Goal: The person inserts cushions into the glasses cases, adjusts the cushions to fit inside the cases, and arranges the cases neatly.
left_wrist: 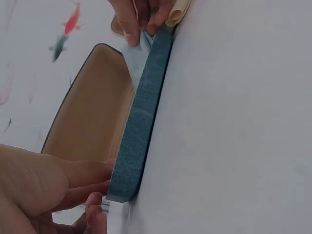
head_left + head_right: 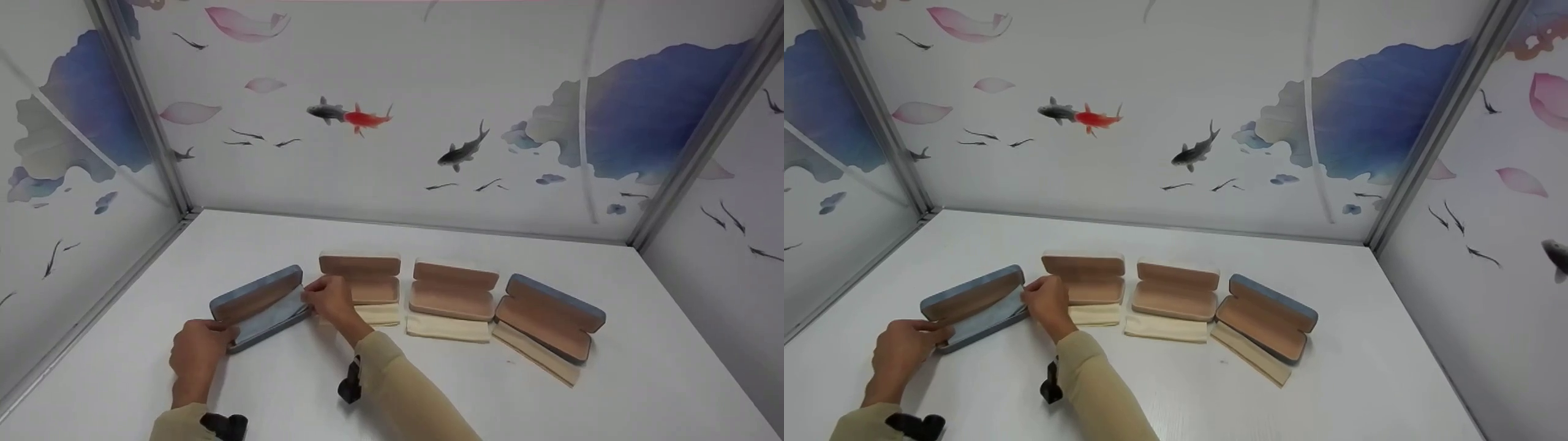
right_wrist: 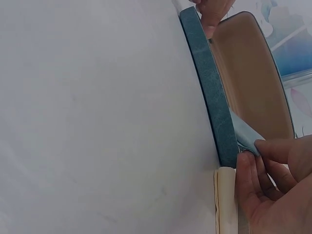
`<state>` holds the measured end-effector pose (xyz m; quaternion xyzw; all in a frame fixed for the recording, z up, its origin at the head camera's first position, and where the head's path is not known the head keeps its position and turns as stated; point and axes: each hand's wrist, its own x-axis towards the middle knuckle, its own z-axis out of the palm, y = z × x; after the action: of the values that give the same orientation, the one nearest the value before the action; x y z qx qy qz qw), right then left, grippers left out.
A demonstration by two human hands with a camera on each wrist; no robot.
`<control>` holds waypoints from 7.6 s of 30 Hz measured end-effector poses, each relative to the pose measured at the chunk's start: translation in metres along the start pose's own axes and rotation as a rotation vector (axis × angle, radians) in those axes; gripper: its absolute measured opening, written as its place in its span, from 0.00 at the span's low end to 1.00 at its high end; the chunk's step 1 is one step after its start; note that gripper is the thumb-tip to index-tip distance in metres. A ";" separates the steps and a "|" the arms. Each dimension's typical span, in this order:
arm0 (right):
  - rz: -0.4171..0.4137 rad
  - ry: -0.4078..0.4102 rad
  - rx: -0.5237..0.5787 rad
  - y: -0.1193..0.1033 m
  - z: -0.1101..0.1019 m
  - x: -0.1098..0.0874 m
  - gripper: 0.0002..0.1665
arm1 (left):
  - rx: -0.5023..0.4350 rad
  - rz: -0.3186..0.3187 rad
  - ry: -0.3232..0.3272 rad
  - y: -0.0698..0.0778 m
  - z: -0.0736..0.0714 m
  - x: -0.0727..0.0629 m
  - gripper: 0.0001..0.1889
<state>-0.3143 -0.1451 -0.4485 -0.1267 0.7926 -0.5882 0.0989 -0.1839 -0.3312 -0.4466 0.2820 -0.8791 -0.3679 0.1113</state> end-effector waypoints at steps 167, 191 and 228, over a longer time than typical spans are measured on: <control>-0.152 -0.217 -0.321 -0.007 -0.011 -0.001 0.27 | -0.333 -0.063 -0.436 -0.017 -0.032 0.017 0.48; -0.205 -0.160 -0.284 0.000 -0.012 -0.004 0.11 | -0.261 -0.032 -0.398 -0.016 -0.030 0.016 0.49; -0.191 -0.123 -0.090 -0.037 -0.084 -0.042 0.21 | -0.194 0.137 -0.258 0.095 -0.043 -0.023 0.28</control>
<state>-0.2968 -0.0651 -0.3889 -0.2417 0.7949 -0.5499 0.0852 -0.1868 -0.2884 -0.3482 0.1600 -0.8635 -0.4758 0.0489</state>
